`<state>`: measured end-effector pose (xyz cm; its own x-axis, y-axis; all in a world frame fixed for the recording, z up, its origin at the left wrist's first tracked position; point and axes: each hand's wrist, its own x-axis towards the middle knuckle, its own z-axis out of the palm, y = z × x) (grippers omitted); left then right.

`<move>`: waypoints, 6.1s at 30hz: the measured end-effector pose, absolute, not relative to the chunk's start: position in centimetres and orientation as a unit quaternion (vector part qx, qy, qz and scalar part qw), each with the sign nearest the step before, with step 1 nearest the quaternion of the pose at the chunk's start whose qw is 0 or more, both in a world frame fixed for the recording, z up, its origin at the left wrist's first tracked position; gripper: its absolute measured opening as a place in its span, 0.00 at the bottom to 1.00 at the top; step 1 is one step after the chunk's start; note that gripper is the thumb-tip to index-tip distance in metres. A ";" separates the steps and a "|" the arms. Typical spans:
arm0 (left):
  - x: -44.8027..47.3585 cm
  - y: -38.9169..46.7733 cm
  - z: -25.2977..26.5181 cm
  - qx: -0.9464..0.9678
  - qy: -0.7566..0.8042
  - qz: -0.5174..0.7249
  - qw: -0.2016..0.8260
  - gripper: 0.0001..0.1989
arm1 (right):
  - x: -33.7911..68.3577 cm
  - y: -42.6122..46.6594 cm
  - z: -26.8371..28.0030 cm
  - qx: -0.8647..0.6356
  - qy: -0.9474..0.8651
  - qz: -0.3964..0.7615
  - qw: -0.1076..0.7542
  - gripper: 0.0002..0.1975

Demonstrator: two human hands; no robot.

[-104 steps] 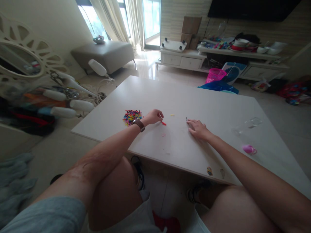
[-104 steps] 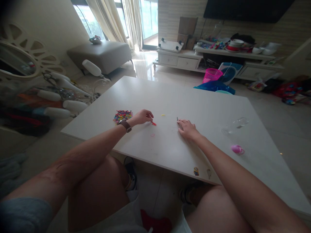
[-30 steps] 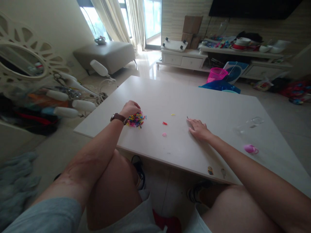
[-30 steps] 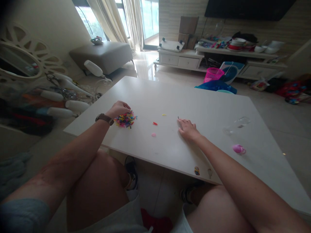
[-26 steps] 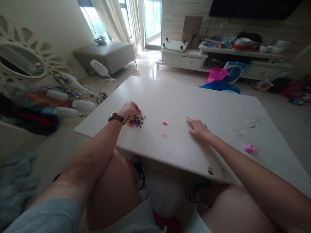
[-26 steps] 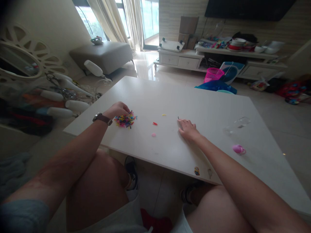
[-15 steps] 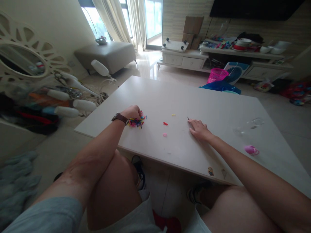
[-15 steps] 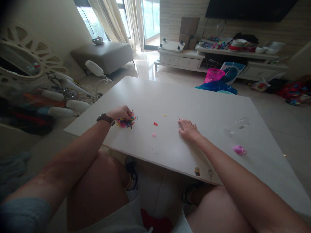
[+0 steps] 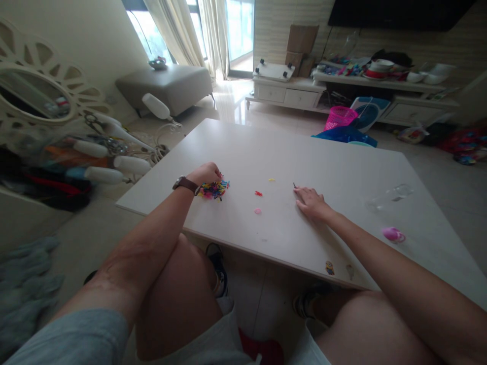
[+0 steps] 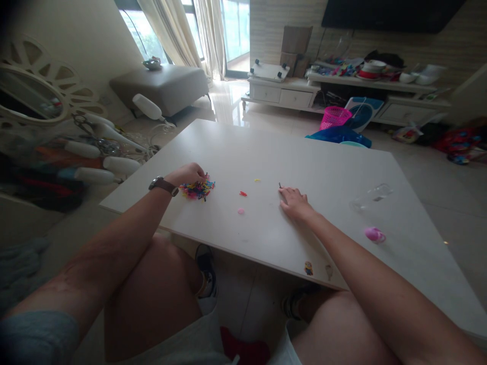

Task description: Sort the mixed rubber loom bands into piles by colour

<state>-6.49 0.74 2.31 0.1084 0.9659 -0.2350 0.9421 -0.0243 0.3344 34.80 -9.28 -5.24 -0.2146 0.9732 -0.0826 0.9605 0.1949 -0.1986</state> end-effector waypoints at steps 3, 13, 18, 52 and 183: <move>-6.5 0.7 2.5 0.719 0.661 0.047 0.209 0.04 | 34.8 -9.3 -5.3 -0.624 -0.774 0.103 0.032 0.27; -6.4 0.2 2.9 0.722 0.651 0.086 0.219 0.05 | 34.6 -9.4 -4.9 -0.628 -0.771 0.099 0.024 0.27; -6.5 0.4 2.7 0.723 0.647 0.093 0.223 0.06 | 34.6 -9.4 -4.9 -0.630 -0.769 0.106 0.023 0.27; -6.7 0.6 2.3 0.733 0.630 0.114 0.229 0.12 | 34.6 -9.3 -5.0 -0.629 -0.770 0.100 0.021 0.26; 9.1 -8.3 1.2 0.327 0.385 0.208 0.838 0.11 | 29.1 -13.2 -0.2 -0.350 -0.893 0.063 0.277 0.07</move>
<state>9.11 -8.26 1.24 0.6174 0.6004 -0.5083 -0.0972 0.6994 0.7081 29.15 -13.17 -0.25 -0.6022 0.6594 0.4500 0.5892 0.7475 -0.3069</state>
